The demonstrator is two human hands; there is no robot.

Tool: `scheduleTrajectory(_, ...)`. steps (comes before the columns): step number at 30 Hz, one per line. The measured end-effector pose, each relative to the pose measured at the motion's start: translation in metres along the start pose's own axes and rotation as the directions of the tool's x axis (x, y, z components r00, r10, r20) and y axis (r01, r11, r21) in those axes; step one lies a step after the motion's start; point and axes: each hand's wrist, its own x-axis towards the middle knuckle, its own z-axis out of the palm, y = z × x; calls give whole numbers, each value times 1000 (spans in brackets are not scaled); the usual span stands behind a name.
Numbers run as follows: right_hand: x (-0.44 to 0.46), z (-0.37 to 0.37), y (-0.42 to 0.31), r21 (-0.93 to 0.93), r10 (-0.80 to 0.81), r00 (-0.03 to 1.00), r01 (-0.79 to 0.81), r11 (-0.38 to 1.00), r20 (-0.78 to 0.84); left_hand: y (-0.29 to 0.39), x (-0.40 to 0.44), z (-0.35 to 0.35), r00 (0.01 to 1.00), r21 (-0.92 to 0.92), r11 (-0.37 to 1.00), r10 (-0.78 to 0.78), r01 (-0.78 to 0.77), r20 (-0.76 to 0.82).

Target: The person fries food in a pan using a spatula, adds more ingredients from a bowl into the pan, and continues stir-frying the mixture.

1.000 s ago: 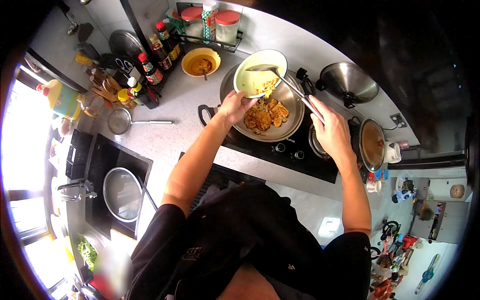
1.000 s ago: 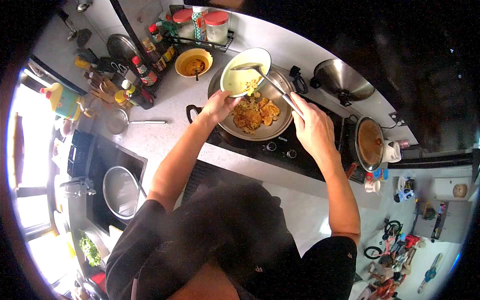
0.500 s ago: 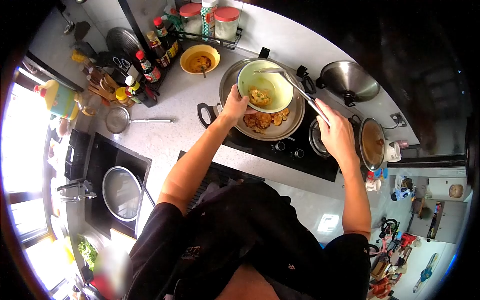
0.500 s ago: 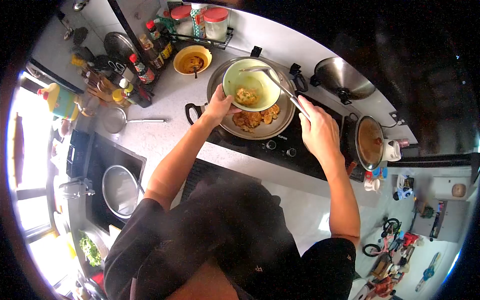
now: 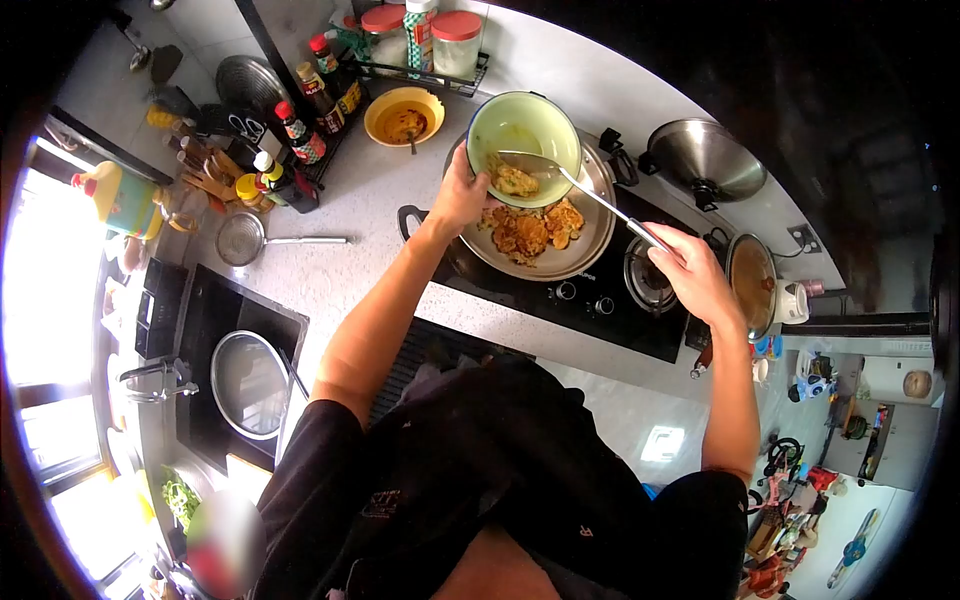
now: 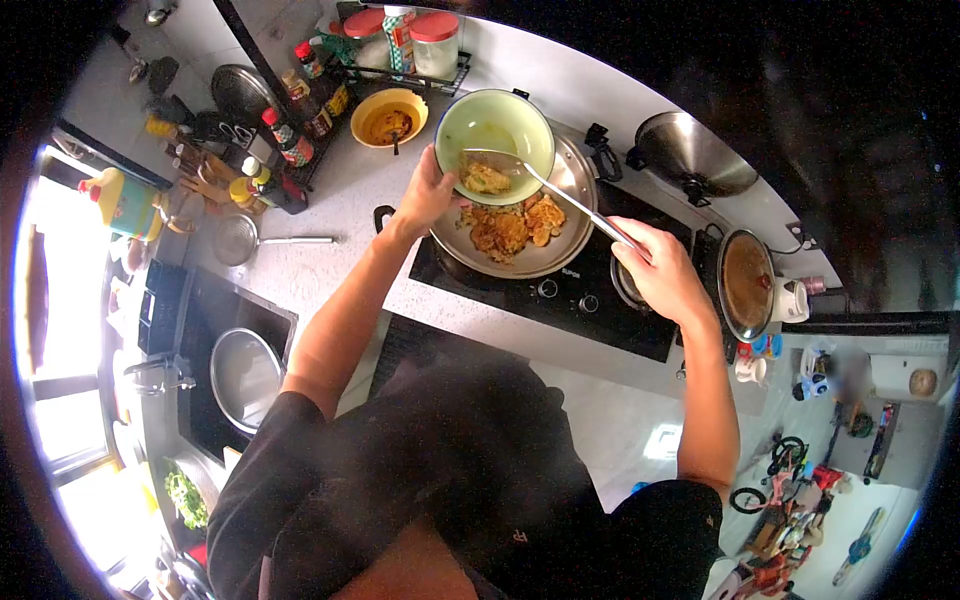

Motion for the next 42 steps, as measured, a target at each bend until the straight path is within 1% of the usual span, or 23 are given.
scheduleTrajectory(1, -2, -4, -4, -15, -8, 1000, 8, 1000, 7, 4, -1, 0, 998, -18, 998, -60, 60, -19)
scheduleTrajectory(4, -6, -13, -10, -19, 9, 1000, -9, 1000, 26, 0, 3, -4, 998, -55, 996, -67, 66, -5)
scheduleTrajectory(9, -2, -14, 4, 37, -2, 998, 0, 999, 69, -3, 4, -2, 998, -12, 998, -63, 63, -6)
scheduleTrajectory(12, 6, -22, -1, 15, 103, 980, -107, 994, 168, 1, 2, 1, 997, 1, 998, -70, 70, -20)
scheduleTrajectory(13, 11, -21, 2, 10, 114, 977, -118, 993, 182, 1, 2, 2, 997, 2, 997, -73, 73, -24)
scheduleTrajectory(15, 23, -14, 13, 0, 136, 969, -139, 990, 206, -1, 4, 2, 999, 7, 999, -36, 36, 27)
scheduleTrajectory(16, 25, -9, 16, -36, 78, 985, -74, 997, 153, -2, 4, 2, 999, 10, 1000, -19, 18, 51)
scheduleTrajectory(18, 28, 1, 13, -118, -48, 997, 55, 991, 58, 0, 3, 3, 999, 0, 999, -34, 34, 25)
scheduleTrajectory(19, 27, 6, 6, -175, -72, 997, 73, 982, 10, 1, 2, 3, 999, -6, 999, -45, 45, 10)
scheduleTrajectory(22, 22, 21, -12, -357, -174, 978, 124, 926, -111, -1, 5, 1, 1000, -101, 995, -21, 22, 18)
scheduleTrajectory(25, 25, 33, -17, -517, -230, 962, 123, 847, -147, -1, 6, 0, 1000, -143, 989, -24, 22, -18)
scheduleTrajectory(26, 25, 35, -24, -582, -183, 975, 76, 810, -128, 0, 6, 0, 998, -164, 985, -53, 48, -27)
scheduleTrajectory(29, 27, 37, -21, -520, -223, 966, 124, 845, -132, 6, 6, -1, 992, -209, 972, -118, 106, -44)
scheduleTrajectory(31, 28, 33, -18, -405, -238, 958, 157, 901, -159, 4, 10, -3, 990, -212, 970, -135, 122, -44)
scheduleTrajectory(33, 30, 32, -13, -268, -243, 947, 184, 946, -208, -1, 12, -4, 992, -228, 969, -111, 95, -57)
scheduleTrajectory(34, 28, 30, -21, -196, -142, 969, 101, 975, -205, -4, 12, -3, 993, -235, 968, -100, 83, -62)
scheduleTrajectory(37, 31, 33, -19, -257, -102, 967, 40, 966, -233, -15, 15, 7, 985, -230, 973, -67, 29, -156)
scheduleTrajectory(40, 41, 40, -13, -223, 19, 979, -65, 973, -201, -36, 26, 24, 961, -150, 985, 44, -88, -272)
scheduleTrajectory(41, 44, 44, -14, -239, 44, 982, -88, 967, -185, -39, 28, 29, 955, -135, 987, 44, -87, -292)
scheduleTrajectory(42, 49, 51, -8, -259, 19, 983, -67, 964, -183, -40, 30, 35, 950, -121, 989, 44, -85, -310)
